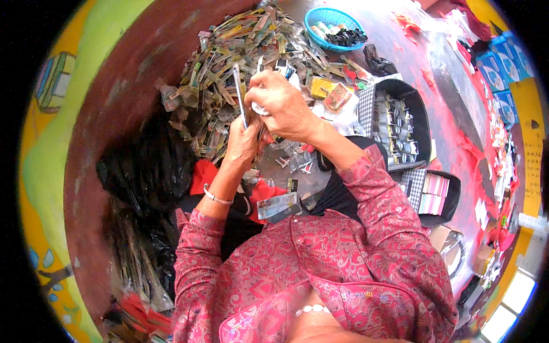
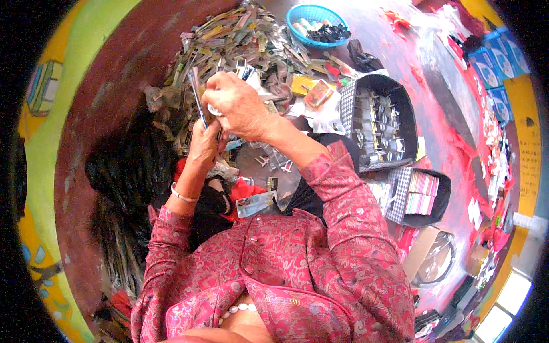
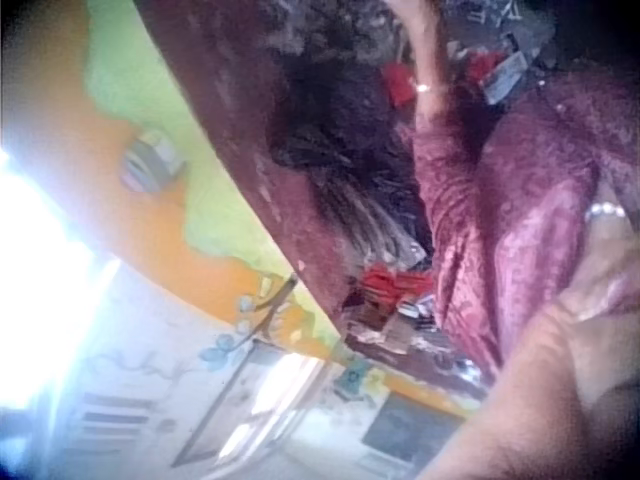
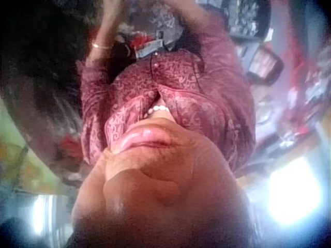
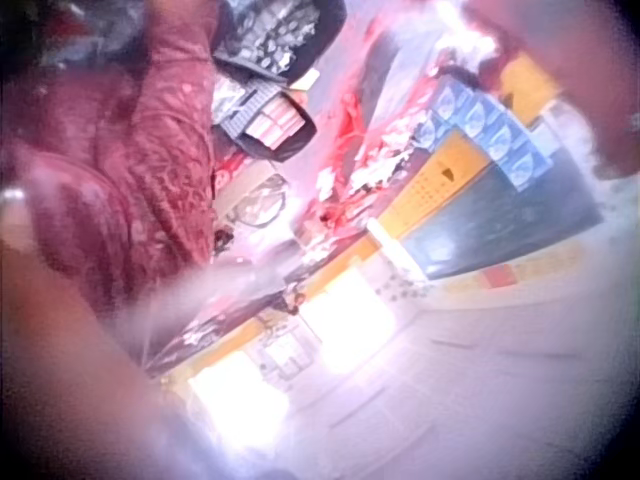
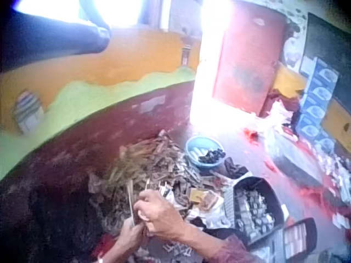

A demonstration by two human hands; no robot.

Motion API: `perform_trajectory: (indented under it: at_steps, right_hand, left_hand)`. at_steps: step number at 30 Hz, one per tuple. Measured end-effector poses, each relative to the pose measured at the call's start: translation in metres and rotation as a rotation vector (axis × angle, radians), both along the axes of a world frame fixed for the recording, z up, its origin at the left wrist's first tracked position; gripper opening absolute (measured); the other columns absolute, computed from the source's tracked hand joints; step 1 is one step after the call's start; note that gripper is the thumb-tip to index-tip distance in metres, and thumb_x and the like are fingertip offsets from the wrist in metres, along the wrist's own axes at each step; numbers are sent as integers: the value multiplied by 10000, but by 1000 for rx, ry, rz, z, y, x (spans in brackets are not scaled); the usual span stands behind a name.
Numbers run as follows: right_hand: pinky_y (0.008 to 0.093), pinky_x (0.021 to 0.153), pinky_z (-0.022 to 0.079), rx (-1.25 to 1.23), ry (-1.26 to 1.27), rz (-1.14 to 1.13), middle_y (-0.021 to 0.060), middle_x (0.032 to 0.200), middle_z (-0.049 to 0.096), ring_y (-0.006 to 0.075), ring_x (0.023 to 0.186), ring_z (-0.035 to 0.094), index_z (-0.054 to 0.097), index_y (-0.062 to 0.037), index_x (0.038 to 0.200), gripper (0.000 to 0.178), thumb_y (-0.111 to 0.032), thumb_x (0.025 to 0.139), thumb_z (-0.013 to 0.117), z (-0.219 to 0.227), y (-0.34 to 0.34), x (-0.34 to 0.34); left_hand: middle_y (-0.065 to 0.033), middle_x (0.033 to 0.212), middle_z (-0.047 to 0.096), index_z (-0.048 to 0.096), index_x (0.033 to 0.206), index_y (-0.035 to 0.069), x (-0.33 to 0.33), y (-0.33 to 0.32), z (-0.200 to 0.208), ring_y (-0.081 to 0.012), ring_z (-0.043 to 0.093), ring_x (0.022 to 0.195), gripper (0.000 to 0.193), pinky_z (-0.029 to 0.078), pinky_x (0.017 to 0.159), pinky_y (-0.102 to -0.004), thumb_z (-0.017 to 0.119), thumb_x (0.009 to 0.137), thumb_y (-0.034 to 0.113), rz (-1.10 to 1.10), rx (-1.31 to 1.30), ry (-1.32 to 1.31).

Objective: The person sits on the floor and sorts through a large pile of small packaged items, picking them up, inspecting them, and placing them into a clear plastic bag. The person handles the items one at a time and occasionally wipes them with a white cloth.

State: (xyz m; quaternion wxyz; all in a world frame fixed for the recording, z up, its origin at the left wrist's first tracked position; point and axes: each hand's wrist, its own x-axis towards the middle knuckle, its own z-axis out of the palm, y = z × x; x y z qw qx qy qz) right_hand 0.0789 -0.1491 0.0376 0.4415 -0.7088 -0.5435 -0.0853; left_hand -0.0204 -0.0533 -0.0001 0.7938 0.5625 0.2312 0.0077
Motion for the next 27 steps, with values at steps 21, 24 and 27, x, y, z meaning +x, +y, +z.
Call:
perform_trajectory:
  at_steps: [21,24,27]
  right_hand:
    - [283,546,497,588,1650,-187,103,757,606,177,615,585,592,36,884,169,-96,811,517,-5,-37,69]
    - [280,596,500,607,1695,-33,99,785,611,167,657,591,577,28,905,161,-95,817,521,-9,-28,62]
    - [280,627,507,723,1555,112,94,819,611,169,692,597,562,28,924,154,-70,808,538,-5,-25,55]
  left_hand:
    - [4,534,385,478,966,-13,-5,10,0,-44,292,358,380,219,333,-180,465,861,352,-230,-418,-212]
    - [-7,530,390,477,947,-11,-8,8,-1,-49,303,354,349,230,329,-175,454,867,328,-239,-465,-190]
    - [-4,526,391,475,932,-6,-8,10,-1,-51,302,350,336,229,324,-178,457,868,323,-259,-535,-188]
